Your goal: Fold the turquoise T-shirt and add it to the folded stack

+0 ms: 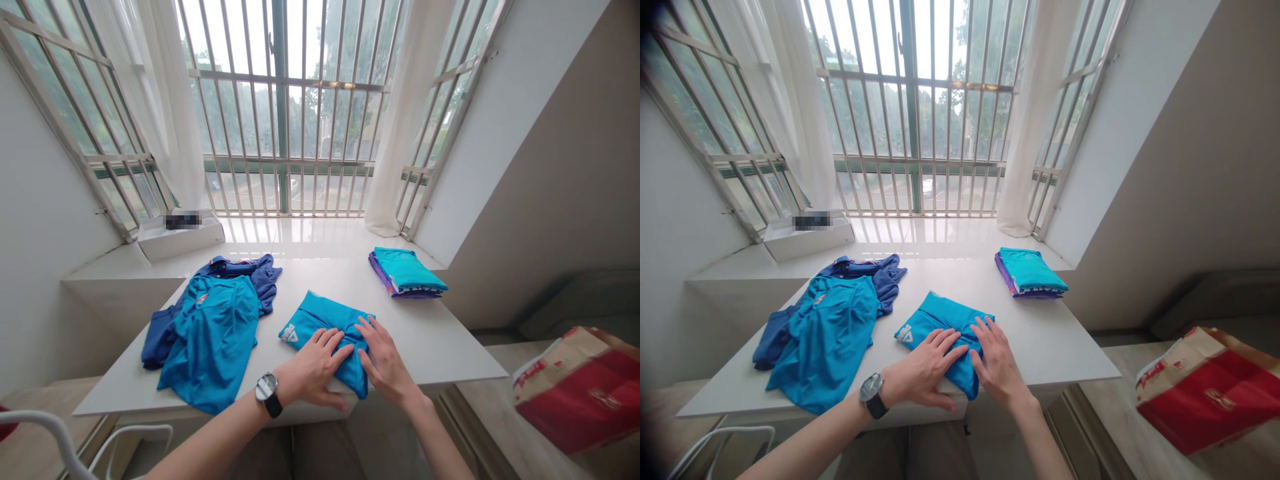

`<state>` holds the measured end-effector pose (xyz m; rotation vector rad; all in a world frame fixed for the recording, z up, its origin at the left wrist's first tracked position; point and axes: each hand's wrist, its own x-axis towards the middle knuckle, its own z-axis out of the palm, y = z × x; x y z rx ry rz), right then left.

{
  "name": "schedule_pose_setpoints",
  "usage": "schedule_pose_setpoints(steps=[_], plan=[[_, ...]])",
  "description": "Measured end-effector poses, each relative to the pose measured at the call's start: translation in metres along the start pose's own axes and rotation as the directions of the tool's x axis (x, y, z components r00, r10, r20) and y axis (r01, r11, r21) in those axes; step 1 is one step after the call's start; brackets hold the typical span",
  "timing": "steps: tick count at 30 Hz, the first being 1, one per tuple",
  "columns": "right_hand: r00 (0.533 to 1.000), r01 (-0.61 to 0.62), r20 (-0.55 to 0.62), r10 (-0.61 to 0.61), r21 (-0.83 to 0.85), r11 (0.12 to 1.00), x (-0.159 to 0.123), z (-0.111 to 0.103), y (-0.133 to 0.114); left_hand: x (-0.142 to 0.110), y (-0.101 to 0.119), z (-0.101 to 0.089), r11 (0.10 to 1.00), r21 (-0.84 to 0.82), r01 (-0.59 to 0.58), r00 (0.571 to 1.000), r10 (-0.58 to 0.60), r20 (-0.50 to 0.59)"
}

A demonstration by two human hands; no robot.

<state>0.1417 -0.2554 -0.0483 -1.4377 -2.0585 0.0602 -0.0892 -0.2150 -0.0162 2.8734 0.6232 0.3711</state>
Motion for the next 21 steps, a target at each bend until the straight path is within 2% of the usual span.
schedule_pose_setpoints(steps=[5, 9, 14, 21], plan=[[0.991, -0.016, 0.134, 0.008, 0.06, 0.998, 0.015, 0.004, -0.005, -0.002, 0.0, 0.006, 0.999, -0.031, 0.016, 1.0, -0.017, -0.025], [0.979, 0.034, 0.196, -0.061, 0.137, 0.99, 0.016, -0.006, -0.01, -0.001, 0.002, 0.008, 0.998, -0.016, 0.055, 0.998, -0.056, -0.025], [0.965, 0.09, 0.224, -0.136, 0.202, 0.975, -0.009, -0.025, -0.019, -0.011, 0.01, 0.005, 1.0, -0.023, 0.019, 0.999, -0.018, 0.041], [0.956, 0.119, 0.233, -0.176, 0.239, 0.964, -0.053, -0.03, -0.03, -0.025, 0.025, 0.006, 0.992, -0.128, 0.001, 0.999, -0.008, -0.05]])
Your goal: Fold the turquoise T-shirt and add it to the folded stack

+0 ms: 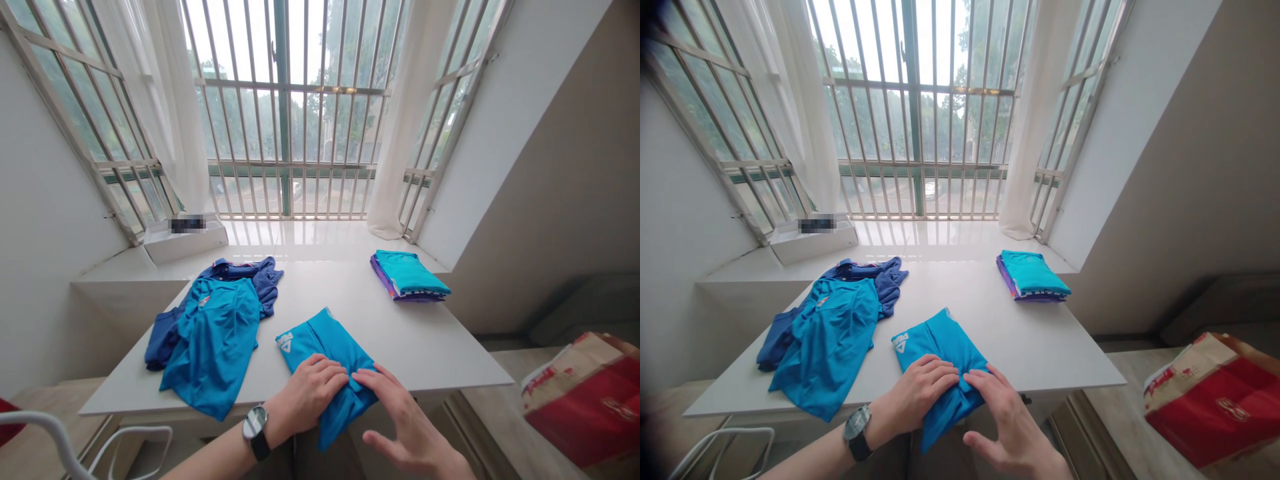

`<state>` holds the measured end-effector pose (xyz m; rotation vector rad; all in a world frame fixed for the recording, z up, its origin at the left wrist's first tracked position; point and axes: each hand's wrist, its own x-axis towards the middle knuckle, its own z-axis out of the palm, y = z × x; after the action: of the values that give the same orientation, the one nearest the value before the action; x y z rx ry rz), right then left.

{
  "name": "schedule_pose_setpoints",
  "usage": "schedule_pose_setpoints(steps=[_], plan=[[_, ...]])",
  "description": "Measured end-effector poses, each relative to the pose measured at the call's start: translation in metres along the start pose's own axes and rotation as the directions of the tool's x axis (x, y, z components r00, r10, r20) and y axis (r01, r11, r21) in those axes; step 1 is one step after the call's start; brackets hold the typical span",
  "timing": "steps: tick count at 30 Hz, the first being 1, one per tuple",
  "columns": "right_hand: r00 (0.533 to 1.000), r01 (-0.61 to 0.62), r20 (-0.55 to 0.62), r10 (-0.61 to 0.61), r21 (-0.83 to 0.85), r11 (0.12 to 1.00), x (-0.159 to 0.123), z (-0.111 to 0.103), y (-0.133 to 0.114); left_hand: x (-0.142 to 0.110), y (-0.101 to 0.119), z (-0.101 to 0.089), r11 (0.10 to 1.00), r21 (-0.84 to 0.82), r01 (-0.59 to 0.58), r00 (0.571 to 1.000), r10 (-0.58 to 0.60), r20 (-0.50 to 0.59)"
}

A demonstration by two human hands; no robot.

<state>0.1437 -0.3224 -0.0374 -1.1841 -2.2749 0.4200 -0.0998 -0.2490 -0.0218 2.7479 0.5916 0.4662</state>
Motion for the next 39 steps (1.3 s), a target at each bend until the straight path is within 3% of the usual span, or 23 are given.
schedule_pose_setpoints(steps=[3, 5, 9, 12, 14, 17, 20, 24, 27, 30, 34, 39], plan=[[0.999, -0.007, -0.036, 0.006, -0.033, 0.999, -0.006, 0.004, 0.007, 0.007, 0.001, -0.004, 0.995, -0.058, 0.079, 0.997, -0.08, -0.011], [0.99, -0.046, -0.138, 0.032, -0.098, 0.994, -0.009, 0.005, 0.02, 0.015, 0.0, -0.012, 0.978, -0.106, 0.181, 0.983, -0.183, -0.005], [0.913, -0.238, -0.37, 0.171, -0.143, 0.961, -0.019, -0.001, 0.05, 0.026, -0.002, -0.033, 0.848, -0.44, 0.296, 0.955, -0.277, 0.108], [0.895, -0.302, -0.339, 0.29, 0.017, 0.953, -0.023, -0.006, 0.056, 0.029, -0.004, -0.038, 0.561, -0.745, 0.361, 0.926, -0.311, 0.215], [0.919, -0.276, -0.245, 0.31, 0.164, 0.947, -0.021, -0.01, 0.049, 0.029, -0.006, -0.035, 0.258, -0.874, 0.412, 0.874, -0.383, 0.299], [0.95, -0.24, -0.095, 0.298, 0.387, 0.89, -0.011, -0.016, 0.032, 0.029, -0.01, -0.033, -0.192, -0.898, 0.396, 0.81, -0.387, 0.44], [0.968, -0.196, -0.004, 0.25, 0.613, 0.766, 0.009, -0.023, 0.016, 0.031, -0.014, -0.044, -0.411, -0.851, 0.326, 0.776, -0.398, 0.489], [0.965, -0.184, 0.015, 0.263, 0.752, 0.633, 0.059, -0.042, 0.0, 0.039, -0.02, -0.078, -0.507, -0.817, 0.275, 0.726, -0.448, 0.522], [0.928, -0.199, -0.002, 0.373, 0.842, 0.501, 0.107, -0.059, -0.002, 0.048, -0.031, -0.102, -0.5, -0.834, 0.234, 0.733, -0.473, 0.489], [0.913, -0.219, 0.048, 0.405, 0.895, 0.388, 0.15, -0.066, 0.012, 0.059, -0.056, -0.112, -0.485, -0.857, 0.172, 0.728, -0.524, 0.443], [0.899, -0.347, 0.207, 0.385, 0.873, 0.342, 0.187, -0.048, 0.052, 0.067, -0.106, -0.095, -0.515, -0.845, 0.143, 0.688, -0.562, 0.459], [0.887, -0.417, 0.266, 0.378, 0.812, 0.408, 0.205, -0.015, 0.103, 0.07, -0.154, -0.062, -0.568, -0.814, 0.12, 0.638, -0.584, 0.502]])
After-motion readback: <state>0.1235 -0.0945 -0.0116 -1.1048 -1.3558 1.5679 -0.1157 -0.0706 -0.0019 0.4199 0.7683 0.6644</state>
